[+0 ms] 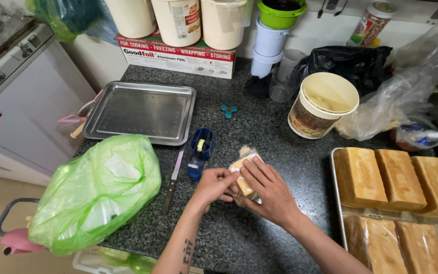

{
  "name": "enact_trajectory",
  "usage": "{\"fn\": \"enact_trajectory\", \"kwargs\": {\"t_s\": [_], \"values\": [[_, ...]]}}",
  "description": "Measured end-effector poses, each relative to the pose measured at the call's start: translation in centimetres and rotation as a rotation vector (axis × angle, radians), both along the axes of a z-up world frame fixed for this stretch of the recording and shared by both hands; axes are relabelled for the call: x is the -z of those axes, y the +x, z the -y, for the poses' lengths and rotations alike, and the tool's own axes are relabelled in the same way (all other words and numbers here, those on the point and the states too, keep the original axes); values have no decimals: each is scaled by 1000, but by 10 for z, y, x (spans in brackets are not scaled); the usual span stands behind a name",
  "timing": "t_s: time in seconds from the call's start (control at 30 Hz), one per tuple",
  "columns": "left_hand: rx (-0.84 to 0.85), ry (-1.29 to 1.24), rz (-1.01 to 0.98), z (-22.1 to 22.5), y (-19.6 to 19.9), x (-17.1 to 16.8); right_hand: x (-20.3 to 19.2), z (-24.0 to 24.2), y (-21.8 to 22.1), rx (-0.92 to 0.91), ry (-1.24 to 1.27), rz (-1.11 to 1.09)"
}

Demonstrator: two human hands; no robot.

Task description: The person places individual loaves of bread into plastic bags and seals each bag with tape.

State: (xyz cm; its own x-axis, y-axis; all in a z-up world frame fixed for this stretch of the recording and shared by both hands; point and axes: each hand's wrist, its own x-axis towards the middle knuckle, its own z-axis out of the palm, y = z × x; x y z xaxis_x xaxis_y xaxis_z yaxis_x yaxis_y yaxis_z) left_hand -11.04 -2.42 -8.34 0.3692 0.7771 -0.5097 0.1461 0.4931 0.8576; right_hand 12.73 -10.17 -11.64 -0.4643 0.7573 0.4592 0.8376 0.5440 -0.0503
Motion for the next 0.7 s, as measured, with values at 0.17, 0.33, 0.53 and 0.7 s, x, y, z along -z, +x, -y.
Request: {"fn": "enact_trajectory", "kwargs": {"t_s": [0.17,0.33,0.53,0.7], "values": [[-64,17,-37,-1,3,17,-1,2,-2,31,-22,15],[-101,-33,-40,0,4,19,6,1,-2,31,14,6],[-135,-81,55,16,-7,11,3,2,-2,24,8,1],[-177,-81,238,23,-12,42,-4,3,-2,23,-17,28]]}}
